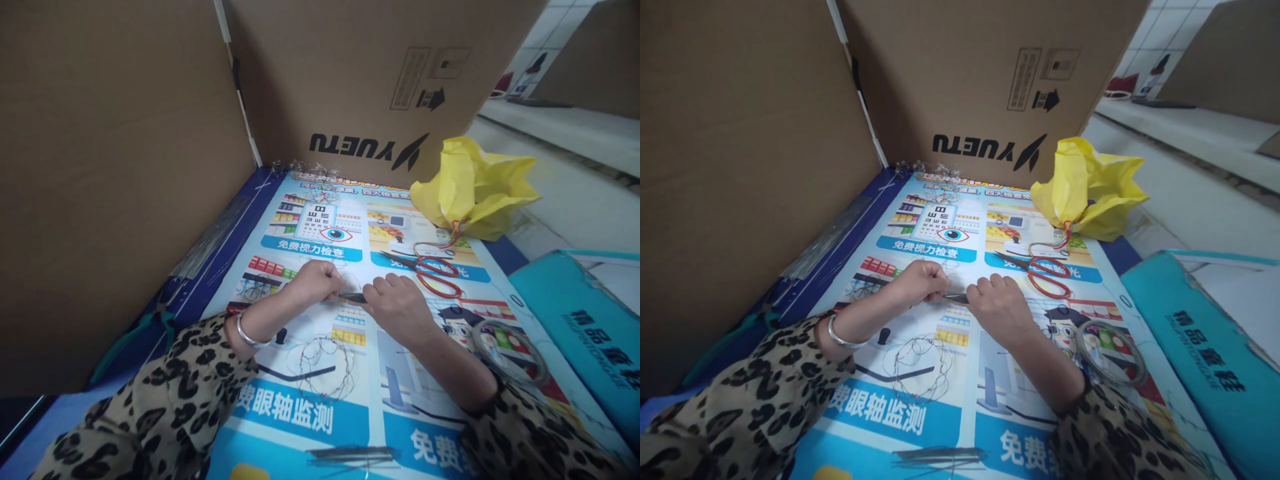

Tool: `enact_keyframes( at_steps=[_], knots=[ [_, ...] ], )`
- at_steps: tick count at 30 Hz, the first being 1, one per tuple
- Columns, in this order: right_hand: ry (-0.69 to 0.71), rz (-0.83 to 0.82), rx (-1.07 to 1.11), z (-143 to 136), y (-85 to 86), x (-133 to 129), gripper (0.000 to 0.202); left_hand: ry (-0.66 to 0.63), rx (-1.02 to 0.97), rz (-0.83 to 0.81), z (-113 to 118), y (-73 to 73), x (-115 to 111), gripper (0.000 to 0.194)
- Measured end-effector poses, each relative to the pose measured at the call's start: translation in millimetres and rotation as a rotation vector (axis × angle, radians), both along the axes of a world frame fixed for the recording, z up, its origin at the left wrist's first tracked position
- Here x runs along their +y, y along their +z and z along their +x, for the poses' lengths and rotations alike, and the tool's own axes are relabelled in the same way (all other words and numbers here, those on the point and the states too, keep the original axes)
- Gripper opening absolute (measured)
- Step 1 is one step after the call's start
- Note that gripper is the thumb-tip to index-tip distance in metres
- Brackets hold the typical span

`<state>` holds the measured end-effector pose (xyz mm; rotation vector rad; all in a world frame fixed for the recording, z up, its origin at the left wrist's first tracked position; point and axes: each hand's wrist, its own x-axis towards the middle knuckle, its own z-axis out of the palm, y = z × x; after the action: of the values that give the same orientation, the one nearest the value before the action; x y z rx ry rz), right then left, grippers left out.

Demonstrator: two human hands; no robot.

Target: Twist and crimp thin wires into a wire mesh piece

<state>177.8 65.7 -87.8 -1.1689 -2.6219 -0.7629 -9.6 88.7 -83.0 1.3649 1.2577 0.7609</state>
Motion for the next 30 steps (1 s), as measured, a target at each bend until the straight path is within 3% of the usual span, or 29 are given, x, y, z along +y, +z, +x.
enact_keyframes(
  at_steps=[4,8,12,18,30],
  knots=[
    [-0.018,-0.012,0.018,1,-1.7,1,0.015,-0.019,-0.043,-0.010,1,3.9,-1,0.015],
    [-0.101,-0.098,0.072,0,-6.2,3,0.029,-0.045,-0.046,0.091,-1,3.8,-1,0.014],
    [-0.230,-0.302,0.135,-4,-6.7,3,0.043,-0.081,0.012,0.200,-4,0.3,2,0.014],
    [-0.325,-0.584,0.196,-6,5.9,2,0.043,-0.145,-0.042,0.220,-6,1.6,5,0.013],
    [-0.196,-0.902,0.276,3,27.8,4,0.049,-0.262,-0.035,0.387,-9,8.3,-3,0.012]
  ],
)
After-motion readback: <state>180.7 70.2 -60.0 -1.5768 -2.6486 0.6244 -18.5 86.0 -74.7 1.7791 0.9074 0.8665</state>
